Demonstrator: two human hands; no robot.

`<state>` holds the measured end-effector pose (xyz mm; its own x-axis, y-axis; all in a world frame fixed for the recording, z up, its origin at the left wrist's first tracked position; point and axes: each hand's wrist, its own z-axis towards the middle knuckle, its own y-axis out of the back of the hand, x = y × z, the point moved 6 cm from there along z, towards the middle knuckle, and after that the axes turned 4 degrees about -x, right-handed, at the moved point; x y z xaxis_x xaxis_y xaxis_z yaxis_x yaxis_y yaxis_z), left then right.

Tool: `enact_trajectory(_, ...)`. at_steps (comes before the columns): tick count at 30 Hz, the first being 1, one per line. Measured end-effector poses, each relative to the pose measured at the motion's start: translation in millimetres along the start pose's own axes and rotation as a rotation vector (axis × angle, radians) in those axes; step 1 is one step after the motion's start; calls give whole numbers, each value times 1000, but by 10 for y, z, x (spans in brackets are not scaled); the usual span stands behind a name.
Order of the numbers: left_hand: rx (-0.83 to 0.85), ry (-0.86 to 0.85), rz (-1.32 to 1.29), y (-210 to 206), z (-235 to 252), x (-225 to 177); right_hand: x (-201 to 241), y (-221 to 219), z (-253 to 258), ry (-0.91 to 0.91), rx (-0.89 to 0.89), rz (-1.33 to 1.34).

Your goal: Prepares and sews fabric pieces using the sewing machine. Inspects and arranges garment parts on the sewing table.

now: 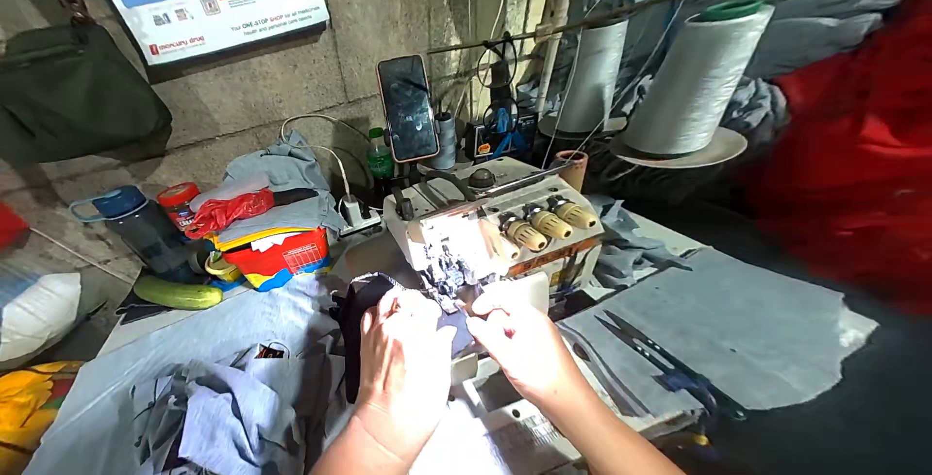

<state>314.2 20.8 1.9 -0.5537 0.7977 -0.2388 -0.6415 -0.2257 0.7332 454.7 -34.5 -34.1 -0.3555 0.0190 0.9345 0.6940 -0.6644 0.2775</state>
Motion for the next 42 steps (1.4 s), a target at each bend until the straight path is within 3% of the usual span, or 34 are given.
enact_trajectory(3, 389, 185, 34, -103, -38, 54, 13, 9, 19, -30, 15, -100)
enact_trajectory(6, 606, 268, 49, -140, -3, 183, 63, 1, 59, -41, 19, -237)
enact_trajectory(13, 713, 384, 156, -220, 215, 484, 94, -49, 113, 12, -23, -362)
enact_trajectory(17, 659, 473, 187, -189, 286, 692, 60, 62, -14, 56, -70, -340)
enact_trajectory(21, 561, 505, 149, -48, 137, 906, -257, 468, -135, 304, -166, -433)
enact_trajectory(27, 350, 555, -167, -29, -355, 986, -799, 1377, -99, 174, -153, -784)
enact_trajectory(30, 74, 530, -331, 11, -385, 1021, -1061, 1530, -37, 155, -123, -892)
enact_trajectory(32, 1, 530, -340, 67, -223, 1084, -1095, 1535, 22, 141, -88, -903)
enact_trajectory(34, 21, 555, -335, 52, -33, 1131, -1104, 1531, 79, 100, -31, -891)
enact_trajectory(38, 247, 671, -271, -86, 93, 1065, -1040, 1444, 93, 32, 130, -978)
enact_trajectory(42, 254, 623, -229, -19, 108, 985, -871, 1574, 41, -65, 86, -835)
